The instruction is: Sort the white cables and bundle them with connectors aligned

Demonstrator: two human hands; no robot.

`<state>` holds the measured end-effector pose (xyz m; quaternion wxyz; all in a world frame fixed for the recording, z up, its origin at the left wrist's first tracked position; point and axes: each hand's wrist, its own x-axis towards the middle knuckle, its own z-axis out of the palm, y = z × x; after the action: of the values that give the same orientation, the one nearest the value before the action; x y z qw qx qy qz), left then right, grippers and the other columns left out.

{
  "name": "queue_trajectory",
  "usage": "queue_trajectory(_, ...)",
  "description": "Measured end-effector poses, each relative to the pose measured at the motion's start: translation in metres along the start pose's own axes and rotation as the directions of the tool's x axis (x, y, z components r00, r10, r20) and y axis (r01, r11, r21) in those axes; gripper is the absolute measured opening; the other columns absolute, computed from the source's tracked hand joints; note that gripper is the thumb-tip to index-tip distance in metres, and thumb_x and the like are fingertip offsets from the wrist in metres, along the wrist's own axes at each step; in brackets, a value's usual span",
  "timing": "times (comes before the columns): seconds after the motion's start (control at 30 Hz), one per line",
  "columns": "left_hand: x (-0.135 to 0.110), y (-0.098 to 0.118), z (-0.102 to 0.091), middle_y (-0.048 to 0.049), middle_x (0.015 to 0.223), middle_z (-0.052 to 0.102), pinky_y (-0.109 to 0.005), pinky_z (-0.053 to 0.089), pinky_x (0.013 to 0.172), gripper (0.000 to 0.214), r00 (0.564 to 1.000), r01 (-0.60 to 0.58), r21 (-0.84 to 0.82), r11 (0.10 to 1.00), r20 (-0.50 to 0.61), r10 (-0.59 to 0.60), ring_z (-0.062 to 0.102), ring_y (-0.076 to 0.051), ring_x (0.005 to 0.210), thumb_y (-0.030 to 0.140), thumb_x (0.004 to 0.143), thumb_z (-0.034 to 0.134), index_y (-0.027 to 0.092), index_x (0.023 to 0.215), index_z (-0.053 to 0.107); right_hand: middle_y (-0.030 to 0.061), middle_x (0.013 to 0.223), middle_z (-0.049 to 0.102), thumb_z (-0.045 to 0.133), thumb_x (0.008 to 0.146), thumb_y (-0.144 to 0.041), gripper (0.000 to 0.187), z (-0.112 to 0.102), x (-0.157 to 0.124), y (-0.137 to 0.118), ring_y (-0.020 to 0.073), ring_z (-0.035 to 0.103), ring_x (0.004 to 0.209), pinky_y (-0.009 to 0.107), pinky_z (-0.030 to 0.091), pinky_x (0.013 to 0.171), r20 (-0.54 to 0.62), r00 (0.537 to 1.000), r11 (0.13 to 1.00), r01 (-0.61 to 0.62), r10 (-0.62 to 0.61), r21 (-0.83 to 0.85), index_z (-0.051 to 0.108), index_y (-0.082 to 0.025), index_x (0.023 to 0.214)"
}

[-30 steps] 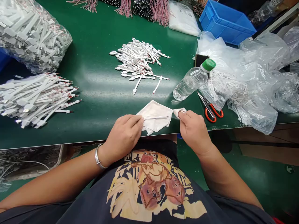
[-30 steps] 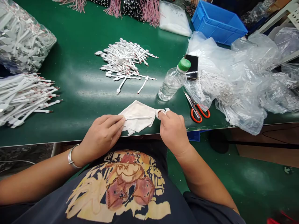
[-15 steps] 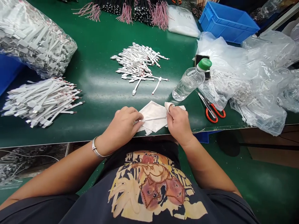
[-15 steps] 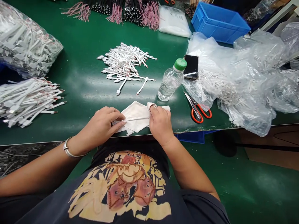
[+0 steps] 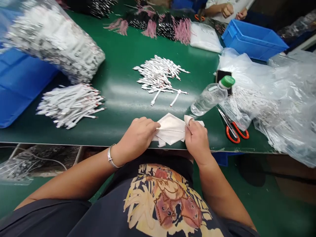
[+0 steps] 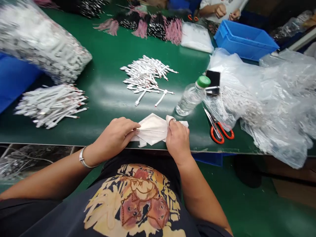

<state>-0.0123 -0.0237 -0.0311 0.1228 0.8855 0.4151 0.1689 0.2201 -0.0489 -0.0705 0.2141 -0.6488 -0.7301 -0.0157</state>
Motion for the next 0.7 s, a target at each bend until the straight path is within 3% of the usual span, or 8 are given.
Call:
queue_trajectory(0.1, -0.013, -0.008, -0.014, -0.0036, 0.090, 0.066, -0.033, 0.037, 0.076, 0.020, 0.993, 0.072, -0.018, 0.997, -0.094, -0.073, 0.053, -0.018, 0.083, 0.026, 0.093, 0.043, 0.020, 0.096, 0.062, 0.0098, 0.085, 0.061, 0.042, 0.090, -0.024, 0.025, 0.002, -0.002, 0.001, 0.0243, 0.054, 0.083, 0.034, 0.035, 0.073, -0.004, 1.000, 0.999, 0.015, -0.015, -0.045, 0.057, -0.013, 0.106)
queue_trajectory(0.2, -0.036, -0.032, -0.035, -0.0028, 0.092, 0.068, -0.032, 0.039, 0.079, 0.018, 0.953, 0.196, 0.001, 0.981, -0.234, -0.190, 0.056, -0.017, 0.085, 0.027, 0.091, 0.047, 0.021, 0.094, 0.064, 0.0085, 0.082, 0.060, 0.044, 0.090, -0.027, 0.024, 0.004, -0.003, 0.004, 0.0246, 0.054, 0.080, 0.034, 0.035, 0.070, 0.009, 0.999, 0.996, 0.038, -0.037, -0.083, 0.057, -0.013, 0.104)
queue_trajectory(0.33, -0.080, -0.077, -0.063, -0.0036, 0.094, 0.069, -0.033, 0.040, 0.085, 0.020, 0.828, 0.462, 0.125, 0.878, -0.417, -0.376, 0.059, -0.019, 0.090, 0.031, 0.088, 0.051, 0.021, 0.096, 0.065, 0.0094, 0.084, 0.060, 0.042, 0.091, -0.030, 0.027, 0.005, -0.004, 0.004, 0.0252, 0.055, 0.082, 0.034, 0.036, 0.070, 0.015, 0.998, 0.994, 0.062, -0.061, -0.094, 0.057, -0.012, 0.105)
queue_trajectory(0.43, -0.106, -0.104, -0.074, -0.0041, 0.097, 0.069, -0.036, 0.040, 0.086, 0.023, 0.743, 0.629, 0.252, 0.735, -0.474, -0.473, 0.058, -0.022, 0.092, 0.034, 0.088, 0.050, 0.021, 0.096, 0.067, 0.0084, 0.081, 0.059, 0.042, 0.091, -0.039, 0.033, 0.003, -0.004, 0.002, 0.0252, 0.055, 0.080, 0.034, 0.036, 0.069, 0.026, 0.998, 0.993, 0.061, -0.058, -0.105, 0.058, -0.012, 0.104)
queue_trajectory(0.5, -0.116, -0.114, -0.076, -0.0047, 0.098, 0.069, -0.037, 0.039, 0.086, 0.024, 0.710, 0.685, 0.307, 0.661, -0.485, -0.511, 0.057, -0.024, 0.094, 0.035, 0.087, 0.050, 0.021, 0.096, 0.067, 0.0079, 0.079, 0.058, 0.042, 0.091, -0.046, 0.039, 0.001, -0.004, 0.000, 0.0250, 0.055, 0.078, 0.035, 0.036, 0.068, 0.014, 0.997, 0.991, 0.071, -0.070, -0.113, 0.059, -0.013, 0.102)
queue_trajectory(0.6, -0.121, -0.119, -0.074, -0.0067, 0.101, 0.067, -0.038, 0.039, 0.089, 0.027, 0.699, 0.702, 0.338, 0.627, -0.494, -0.516, 0.056, -0.025, 0.099, 0.037, 0.084, 0.054, 0.020, 0.100, 0.066, 0.0089, 0.085, 0.060, 0.041, 0.091, -0.050, 0.041, -0.001, -0.005, -0.001, 0.0250, 0.055, 0.081, 0.035, 0.037, 0.070, -0.039, 0.994, 0.988, 0.099, -0.104, -0.117, 0.063, -0.016, 0.097)
queue_trajectory(0.7, -0.115, -0.117, -0.072, -0.0091, 0.105, 0.065, -0.039, 0.038, 0.093, 0.032, 0.718, 0.673, 0.350, 0.651, -0.521, -0.462, 0.054, -0.026, 0.104, 0.039, 0.083, 0.055, 0.017, 0.104, 0.064, 0.0097, 0.099, 0.062, 0.044, 0.091, -0.044, 0.034, 0.000, -0.004, 0.002, 0.0255, 0.056, 0.088, 0.038, 0.038, 0.078, -0.114, 0.986, 0.987, 0.108, -0.122, -0.123, 0.066, -0.019, 0.096)
